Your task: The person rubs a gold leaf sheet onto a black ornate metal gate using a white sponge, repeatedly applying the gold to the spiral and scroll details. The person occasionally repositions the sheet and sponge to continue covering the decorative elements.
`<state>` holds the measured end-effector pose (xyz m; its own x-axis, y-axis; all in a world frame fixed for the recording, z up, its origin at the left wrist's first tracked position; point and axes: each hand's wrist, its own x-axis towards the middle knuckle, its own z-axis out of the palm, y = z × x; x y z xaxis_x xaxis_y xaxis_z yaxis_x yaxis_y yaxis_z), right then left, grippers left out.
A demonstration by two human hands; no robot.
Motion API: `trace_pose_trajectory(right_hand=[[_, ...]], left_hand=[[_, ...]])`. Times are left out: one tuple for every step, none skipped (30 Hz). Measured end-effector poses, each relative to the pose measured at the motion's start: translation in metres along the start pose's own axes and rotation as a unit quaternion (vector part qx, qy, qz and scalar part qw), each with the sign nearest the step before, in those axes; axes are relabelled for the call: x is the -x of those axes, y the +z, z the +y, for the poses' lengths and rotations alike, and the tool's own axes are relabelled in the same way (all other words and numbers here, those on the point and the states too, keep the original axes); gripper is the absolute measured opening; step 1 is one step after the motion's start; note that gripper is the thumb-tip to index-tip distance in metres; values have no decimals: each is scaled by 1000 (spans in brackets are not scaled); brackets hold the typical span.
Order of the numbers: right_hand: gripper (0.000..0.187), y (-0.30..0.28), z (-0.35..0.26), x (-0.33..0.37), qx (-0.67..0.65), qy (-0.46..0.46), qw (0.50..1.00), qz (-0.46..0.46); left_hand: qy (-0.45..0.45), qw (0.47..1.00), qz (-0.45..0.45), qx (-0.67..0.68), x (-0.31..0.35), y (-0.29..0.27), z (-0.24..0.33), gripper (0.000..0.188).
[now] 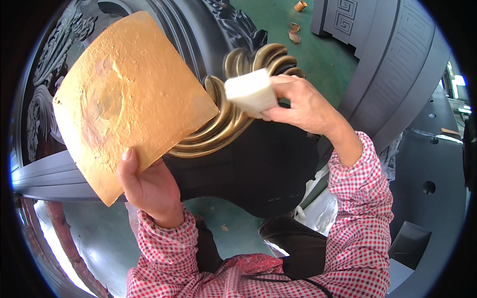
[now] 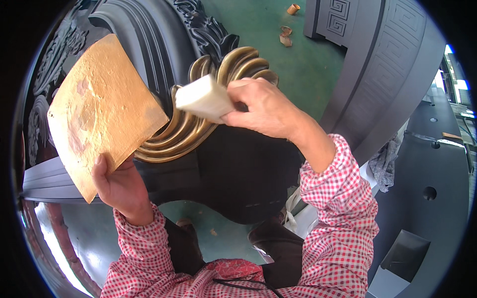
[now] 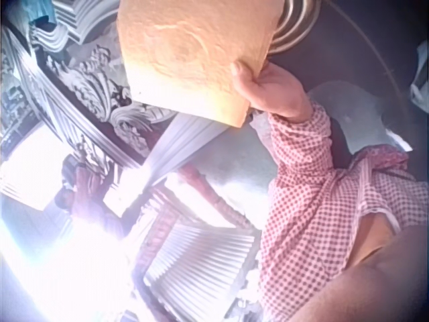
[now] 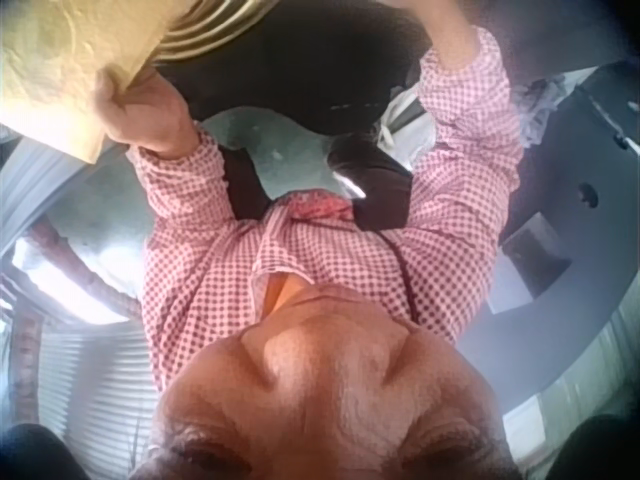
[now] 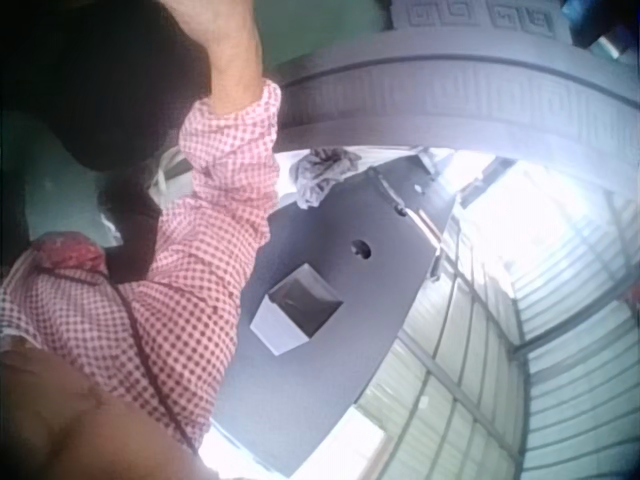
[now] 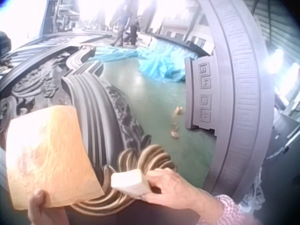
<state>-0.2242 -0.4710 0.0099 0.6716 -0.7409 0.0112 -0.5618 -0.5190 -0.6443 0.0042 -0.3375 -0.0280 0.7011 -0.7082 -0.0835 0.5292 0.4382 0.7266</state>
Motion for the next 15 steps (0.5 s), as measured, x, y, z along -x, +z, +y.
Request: trace_pose_trajectory(right_hand=[[24,-2,-1,4,-36,5,998,52],[24,-9,1,3,-84,47,988,119],[25,-19,3,2,-129,89,970,187],[23,-22,4,2,-142,74,968,195],[23,-20,9,1,-78,69,977,184],[23,-14,14,0,-12,65,983,171],[23,-8,19,0,54,61,984,157],[25,-2,20,3,71,20,988,138],[27,-4,10,6,-46,79,994,66],[27,-4,6,10,-102,67,990,68],[28,-6,4,11,-158,55,984,69],[28,-14,1,8,-144,65,980,118],[28,-21,1,3,-130,74,975,166],[26,-18,12,-4,-103,51,972,205],[23,-11,18,-11,-69,32,971,227]], left_hand=[[4,1000,-3,-2,0,1,-1,46],[8,1000,-5,-3,0,0,-2,46],[6,1000,-5,1,1,1,-3,46],[5,1000,-5,5,2,1,-4,45],[5,1000,-5,9,3,0,-5,45],[2,1000,-9,11,3,0,-5,44],[0,1000,-13,12,3,-1,-6,44],[-3,1000,-17,14,4,-1,-6,43],[-2,1000,-9,16,3,0,-7,43],[8,1000,-1,12,3,0,-7,43],[18,1000,6,8,3,1,-7,42],[15,1000,-2,11,4,1,-7,42],[12,1000,-10,13,4,0,-7,42],[9,1000,-18,15,5,-1,-6,42],[10,1000,-12,13,3,-1,-6,42]])
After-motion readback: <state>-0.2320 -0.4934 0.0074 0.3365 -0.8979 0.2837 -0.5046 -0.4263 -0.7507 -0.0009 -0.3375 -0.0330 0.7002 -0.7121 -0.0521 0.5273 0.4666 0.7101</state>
